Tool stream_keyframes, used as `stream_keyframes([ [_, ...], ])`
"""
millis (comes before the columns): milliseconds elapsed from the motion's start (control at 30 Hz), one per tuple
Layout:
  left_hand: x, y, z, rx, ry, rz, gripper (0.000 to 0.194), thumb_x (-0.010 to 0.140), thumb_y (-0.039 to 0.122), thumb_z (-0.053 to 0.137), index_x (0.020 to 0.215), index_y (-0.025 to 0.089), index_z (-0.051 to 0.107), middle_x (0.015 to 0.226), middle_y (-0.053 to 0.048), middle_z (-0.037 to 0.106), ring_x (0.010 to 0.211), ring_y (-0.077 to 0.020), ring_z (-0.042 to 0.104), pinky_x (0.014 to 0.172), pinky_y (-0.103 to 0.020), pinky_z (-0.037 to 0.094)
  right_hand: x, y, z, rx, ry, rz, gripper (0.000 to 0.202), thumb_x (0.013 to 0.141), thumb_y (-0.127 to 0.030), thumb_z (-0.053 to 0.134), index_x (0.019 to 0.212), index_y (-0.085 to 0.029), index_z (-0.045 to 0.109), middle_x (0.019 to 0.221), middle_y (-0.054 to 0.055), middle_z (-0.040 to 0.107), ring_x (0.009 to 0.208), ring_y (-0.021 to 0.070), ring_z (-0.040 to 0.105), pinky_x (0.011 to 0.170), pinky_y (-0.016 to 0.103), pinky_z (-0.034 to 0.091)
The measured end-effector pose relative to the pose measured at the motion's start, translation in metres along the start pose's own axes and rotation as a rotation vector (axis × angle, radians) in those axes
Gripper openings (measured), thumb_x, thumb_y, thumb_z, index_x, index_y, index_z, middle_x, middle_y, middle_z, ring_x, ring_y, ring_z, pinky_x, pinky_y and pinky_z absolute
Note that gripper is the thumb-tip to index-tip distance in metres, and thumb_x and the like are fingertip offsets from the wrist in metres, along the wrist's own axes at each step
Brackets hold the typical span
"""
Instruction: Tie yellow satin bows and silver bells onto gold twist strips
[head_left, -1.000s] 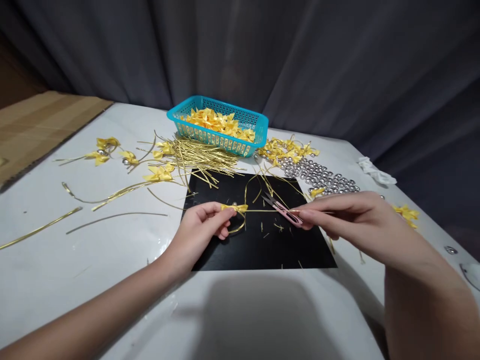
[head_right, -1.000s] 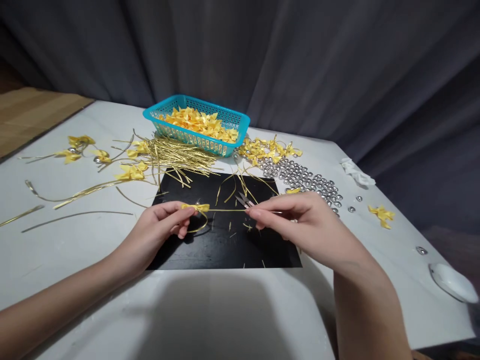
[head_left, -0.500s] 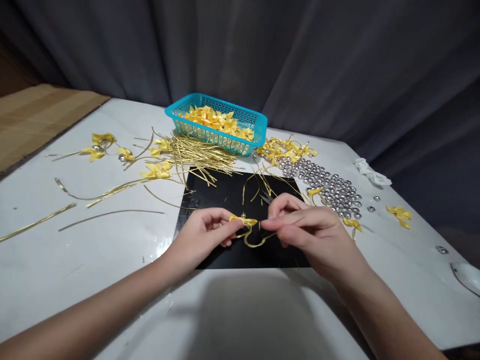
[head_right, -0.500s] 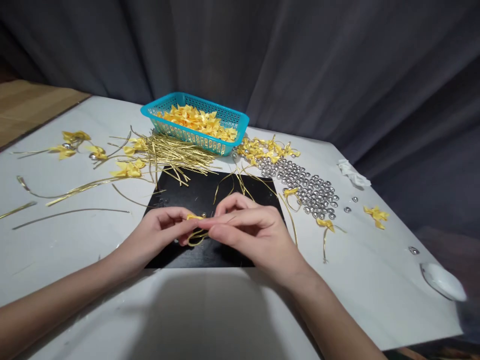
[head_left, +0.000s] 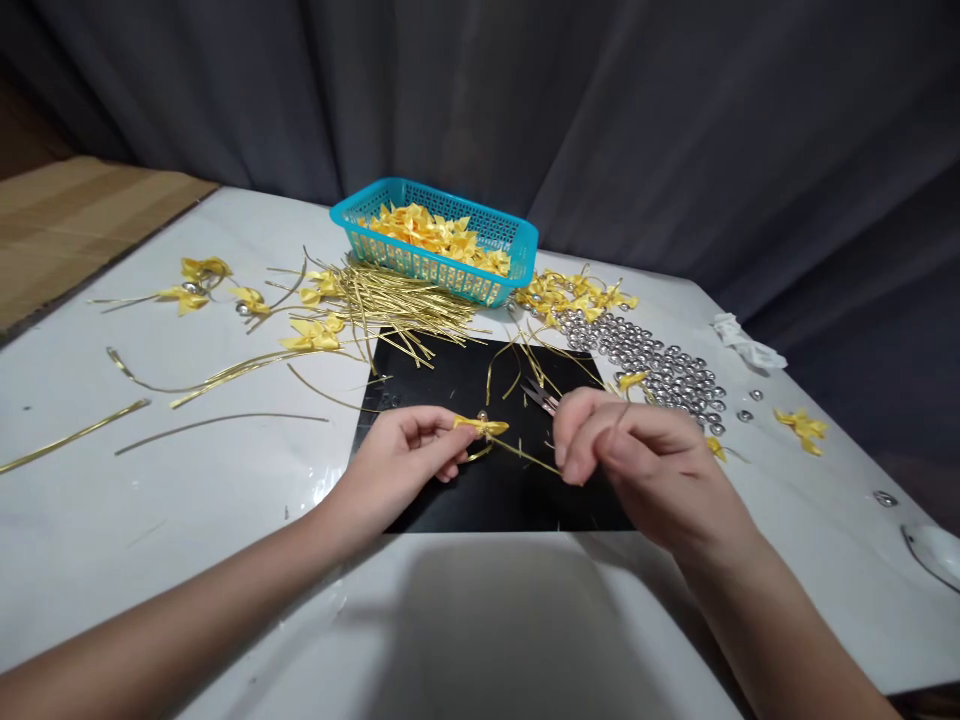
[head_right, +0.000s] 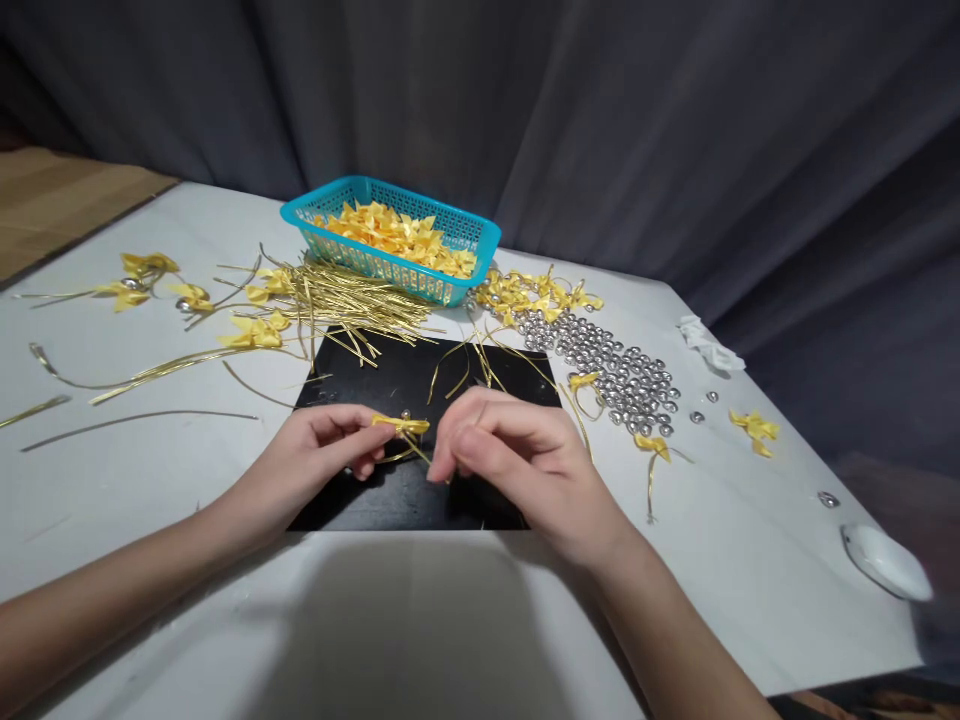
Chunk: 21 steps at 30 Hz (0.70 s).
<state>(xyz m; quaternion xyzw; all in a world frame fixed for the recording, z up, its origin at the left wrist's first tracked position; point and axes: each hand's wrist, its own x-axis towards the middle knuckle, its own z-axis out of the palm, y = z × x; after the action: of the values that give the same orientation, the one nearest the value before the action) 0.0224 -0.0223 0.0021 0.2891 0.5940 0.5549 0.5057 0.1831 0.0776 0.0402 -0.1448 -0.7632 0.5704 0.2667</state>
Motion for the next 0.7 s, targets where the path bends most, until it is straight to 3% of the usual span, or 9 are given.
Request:
stream_keyframes([
  [167, -0.002, -0.002, 0.0, 0.071, -0.093, 0.008, 0.021, 0.071, 0.032, 0.066, 0.06, 0.014, 0.063, 0.054, 0.002, 0.055, 0.052, -0.0097, 0.046, 0.051, -0.021, 0.037, -0.002, -0.001, 0.013, -0.044, -0.206, 0.284, 0.027, 0.086, -0.035, 0.056, 0.069, -0.02, 0.07, 0.048, -0.002, 0.053, 0.044, 0.0083, 0.044, 0.044, 0.022, 0.036],
  [233, -0.003, -0.006, -0.001, 0.098, -0.138, 0.042, 0.021, 0.072, 0.034, 0.065, 0.064, 0.014, 0.065, 0.056, 0.001, 0.057, 0.054, -0.0102, 0.047, 0.052, -0.021, 0.036, -0.002, 0.003, 0.023, -0.123, -0.136, 0.281, 0.024, 0.085, -0.032, 0.056, 0.073, -0.019, 0.072, 0.049, -0.001, 0.055, 0.046, 0.0086, 0.046, 0.045, 0.021, 0.036],
  [333, -0.004, -0.01, -0.002, 0.093, -0.175, 0.058, 0.02, 0.073, 0.034, 0.065, 0.068, 0.015, 0.066, 0.061, 0.001, 0.058, 0.056, -0.0102, 0.048, 0.054, -0.021, 0.038, 0.0, 0.015, 0.034, -0.205, 0.087, 0.183, 0.018, 0.082, -0.028, 0.06, 0.078, -0.02, 0.075, 0.059, 0.001, 0.062, 0.055, 0.0107, 0.05, 0.053, 0.024, 0.041],
  [400, -0.005, -0.011, -0.002, 0.081, -0.187, 0.048, 0.02, 0.075, 0.034, 0.064, 0.069, 0.015, 0.066, 0.063, 0.001, 0.059, 0.056, -0.0093, 0.049, 0.054, -0.02, 0.039, 0.002, 0.021, 0.037, -0.227, 0.178, 0.169, 0.015, 0.08, -0.026, 0.062, 0.079, -0.022, 0.076, 0.055, 0.0, 0.057, 0.055, 0.011, 0.047, 0.052, 0.024, 0.04],
  [500, -0.004, -0.011, -0.001, 0.07, -0.175, 0.044, 0.019, 0.076, 0.033, 0.063, 0.069, 0.015, 0.066, 0.062, 0.001, 0.059, 0.055, -0.0089, 0.049, 0.054, -0.02, 0.04, 0.003, 0.024, 0.039, -0.215, 0.213, 0.194, 0.015, 0.08, -0.027, 0.062, 0.076, -0.025, 0.077, 0.055, -0.001, 0.048, 0.058, 0.0111, 0.044, 0.055, 0.025, 0.041],
  [600, -0.003, -0.01, -0.001, 0.058, -0.125, 0.058, 0.023, 0.075, 0.035, 0.064, 0.063, 0.015, 0.064, 0.06, 0.002, 0.057, 0.054, -0.0095, 0.05, 0.054, -0.021, 0.04, 0.004, 0.024, 0.041, -0.13, 0.172, 0.219, 0.019, 0.082, -0.029, 0.06, 0.073, -0.026, 0.076, 0.073, 0.002, 0.055, 0.074, 0.0128, 0.052, 0.071, 0.027, 0.046],
  [700, -0.002, -0.009, 0.0, 0.051, -0.11, 0.055, 0.023, 0.073, 0.035, 0.065, 0.063, 0.015, 0.065, 0.059, 0.002, 0.057, 0.054, -0.0094, 0.049, 0.054, -0.021, 0.04, 0.004, 0.027, 0.044, -0.032, 0.18, 0.241, 0.017, 0.082, -0.032, 0.061, 0.076, -0.028, 0.076, 0.093, 0.004, 0.062, 0.099, 0.0169, 0.054, 0.09, 0.033, 0.043],
])
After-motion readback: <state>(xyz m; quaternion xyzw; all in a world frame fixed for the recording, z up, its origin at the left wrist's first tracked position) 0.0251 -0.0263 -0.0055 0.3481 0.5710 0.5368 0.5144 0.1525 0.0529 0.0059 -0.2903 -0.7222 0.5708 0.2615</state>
